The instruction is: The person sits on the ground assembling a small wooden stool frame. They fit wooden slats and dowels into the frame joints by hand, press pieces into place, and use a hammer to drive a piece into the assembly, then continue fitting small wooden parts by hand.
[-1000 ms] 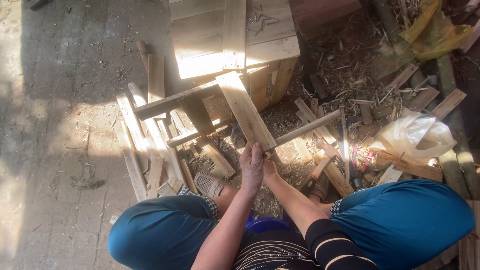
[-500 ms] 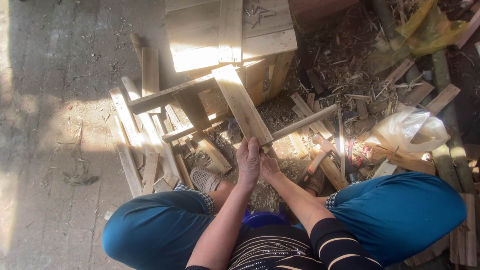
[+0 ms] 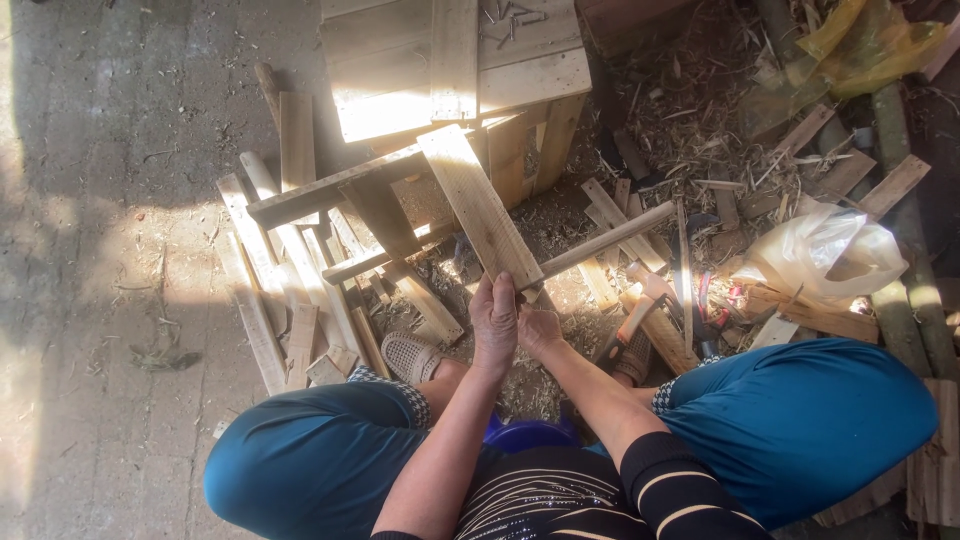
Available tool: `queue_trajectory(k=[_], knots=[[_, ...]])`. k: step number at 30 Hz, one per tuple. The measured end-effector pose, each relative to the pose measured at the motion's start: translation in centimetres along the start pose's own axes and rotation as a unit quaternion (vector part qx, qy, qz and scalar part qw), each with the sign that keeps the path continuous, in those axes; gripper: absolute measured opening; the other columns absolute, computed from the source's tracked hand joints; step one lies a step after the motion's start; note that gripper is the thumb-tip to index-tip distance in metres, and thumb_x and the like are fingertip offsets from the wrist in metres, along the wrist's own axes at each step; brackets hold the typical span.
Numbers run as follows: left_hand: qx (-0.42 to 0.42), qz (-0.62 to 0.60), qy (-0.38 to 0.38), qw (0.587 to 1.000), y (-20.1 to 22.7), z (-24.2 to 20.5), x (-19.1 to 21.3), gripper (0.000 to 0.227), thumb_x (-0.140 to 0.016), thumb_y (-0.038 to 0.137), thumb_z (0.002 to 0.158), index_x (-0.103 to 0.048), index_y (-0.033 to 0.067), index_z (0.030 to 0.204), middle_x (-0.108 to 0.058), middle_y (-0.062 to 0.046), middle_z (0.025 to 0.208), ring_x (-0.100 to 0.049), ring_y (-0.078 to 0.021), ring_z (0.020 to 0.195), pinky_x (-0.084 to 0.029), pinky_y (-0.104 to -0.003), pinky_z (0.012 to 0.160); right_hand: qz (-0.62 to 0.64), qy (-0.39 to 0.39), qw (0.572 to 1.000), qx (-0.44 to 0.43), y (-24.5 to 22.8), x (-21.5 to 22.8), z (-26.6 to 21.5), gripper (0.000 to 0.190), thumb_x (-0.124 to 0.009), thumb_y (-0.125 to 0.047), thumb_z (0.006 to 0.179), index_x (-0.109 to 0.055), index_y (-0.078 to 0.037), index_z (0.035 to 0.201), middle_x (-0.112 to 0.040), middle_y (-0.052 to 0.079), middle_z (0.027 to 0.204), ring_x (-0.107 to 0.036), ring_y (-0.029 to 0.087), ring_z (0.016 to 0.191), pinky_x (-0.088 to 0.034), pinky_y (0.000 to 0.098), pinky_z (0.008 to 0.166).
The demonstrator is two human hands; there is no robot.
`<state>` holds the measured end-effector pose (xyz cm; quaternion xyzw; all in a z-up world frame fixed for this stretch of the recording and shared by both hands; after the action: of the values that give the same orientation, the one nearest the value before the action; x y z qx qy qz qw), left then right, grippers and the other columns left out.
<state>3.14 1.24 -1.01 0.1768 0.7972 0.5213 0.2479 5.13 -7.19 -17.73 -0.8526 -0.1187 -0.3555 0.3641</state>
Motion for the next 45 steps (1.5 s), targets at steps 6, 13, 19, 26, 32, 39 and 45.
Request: queue_trajectory(k=[6, 13, 19, 26, 32, 39, 45], knots=[[0.006, 0.014, -0.008, 1.0, -0.4, -0.1, -0.1, 0.036, -0.061, 0.044, 0.099, -0.072, 0.0102, 0.105, -0.065, -0.008, 0.077, -0.062, -0.0154, 0.073, -0.052, -0.031, 0.066, 0.013, 0.003, 1.0, 0.006, 0.4, 0.0, 0.5, 0.038, -0.048, -0.024, 0.095, -0.059, -0.029, 0.131, -0.069, 0.003, 0.116, -0.071, 0.031, 0.109, -0.061, 0.0475, 0.081], [0.008, 0.023, -0.007, 1.0, -2.1, 0.7, 0.4, 0.037, -0.062, 0.041, 0.099, -0.072, 0.0066, 0.108, -0.064, -0.01, 0.08, -0.062, -0.0175, 0.075, -0.054, -0.033, 0.067, 0.024, 0.013, 1.0, 0.004, 0.7, 2.5, -1.0, 0.042, -0.048, -0.026, 0.095, -0.057, -0.032, 0.136, -0.068, 0.001, 0.121, -0.07, 0.03, 0.111, -0.06, 0.048, 0.083], [0.015, 0.02, -0.01, 1.0, -0.9, 0.6, -0.1, 0.033, -0.06, 0.042, 0.099, -0.071, 0.0116, 0.107, -0.062, -0.005, 0.079, -0.061, -0.0143, 0.073, -0.053, -0.03, 0.068, 0.064, 0.002, 0.996, -0.068, -1.3, 12.2, -8.0, 0.032, -0.051, -0.014, 0.094, -0.074, -0.018, 0.114, -0.077, 0.01, 0.106, -0.075, 0.034, 0.103, -0.06, 0.0441, 0.083], [0.019, 0.017, -0.018, 1.0, -2.1, 1.0, 0.6, 0.034, -0.061, 0.044, 0.098, -0.072, 0.0124, 0.107, -0.064, -0.006, 0.08, -0.06, -0.0157, 0.072, -0.053, -0.033, 0.071, 0.453, 0.192, 0.862, -0.122, 0.3, 16.9, -7.8, 0.062, -0.056, -0.002, 0.086, -0.047, 0.005, 0.147, -0.062, 0.011, 0.071, -0.061, 0.02, 0.057, -0.051, 0.0321, 0.053], [0.031, 0.01, -0.012, 0.999, -1.7, 1.2, 0.2, 0.036, -0.061, 0.043, 0.098, -0.072, 0.0124, 0.115, -0.065, -0.008, 0.084, -0.058, -0.0164, 0.075, -0.05, -0.032, 0.073, 0.649, 0.193, 0.729, -0.106, 1.4, 17.1, -5.7, 0.055, -0.063, -0.006, 0.083, -0.054, 0.005, 0.137, -0.065, 0.008, 0.075, -0.067, 0.014, 0.057, -0.06, 0.0293, 0.051], [0.031, 0.011, 0.001, 0.999, -1.6, 1.4, 0.5, 0.041, -0.063, 0.043, 0.097, -0.071, 0.0113, 0.121, -0.062, -0.008, 0.089, -0.058, -0.0177, 0.081, -0.054, -0.034, 0.079, 0.656, 0.195, 0.72, -0.114, 1.4, 17.1, -4.9, 0.04, -0.064, -0.003, 0.081, -0.062, 0.004, 0.121, -0.065, 0.01, 0.072, -0.067, 0.015, 0.054, -0.059, 0.0303, 0.047], [0.041, 0.008, 0.007, 0.999, -2.0, 1.4, 0.5, 0.039, -0.063, 0.044, 0.096, -0.072, 0.0127, 0.117, -0.059, -0.005, 0.088, -0.056, -0.0162, 0.081, -0.055, -0.036, 0.083, 0.451, 0.217, 0.859, -0.111, 2.3, 18.0, -6.2, 0.023, -0.073, -0.004, 0.077, -0.077, -0.001, 0.1, -0.066, 0.013, 0.053, -0.068, 0.022, 0.042, -0.056, 0.0312, 0.041]])
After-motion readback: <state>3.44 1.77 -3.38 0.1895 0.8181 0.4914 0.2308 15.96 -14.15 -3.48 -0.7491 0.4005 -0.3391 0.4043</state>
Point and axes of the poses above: each hand's wrist, its own z-axis towards the middle knuckle, its own x-axis out of the back of the hand, y = z × x, the point moved 5 cm from there along z, towards the middle knuckle
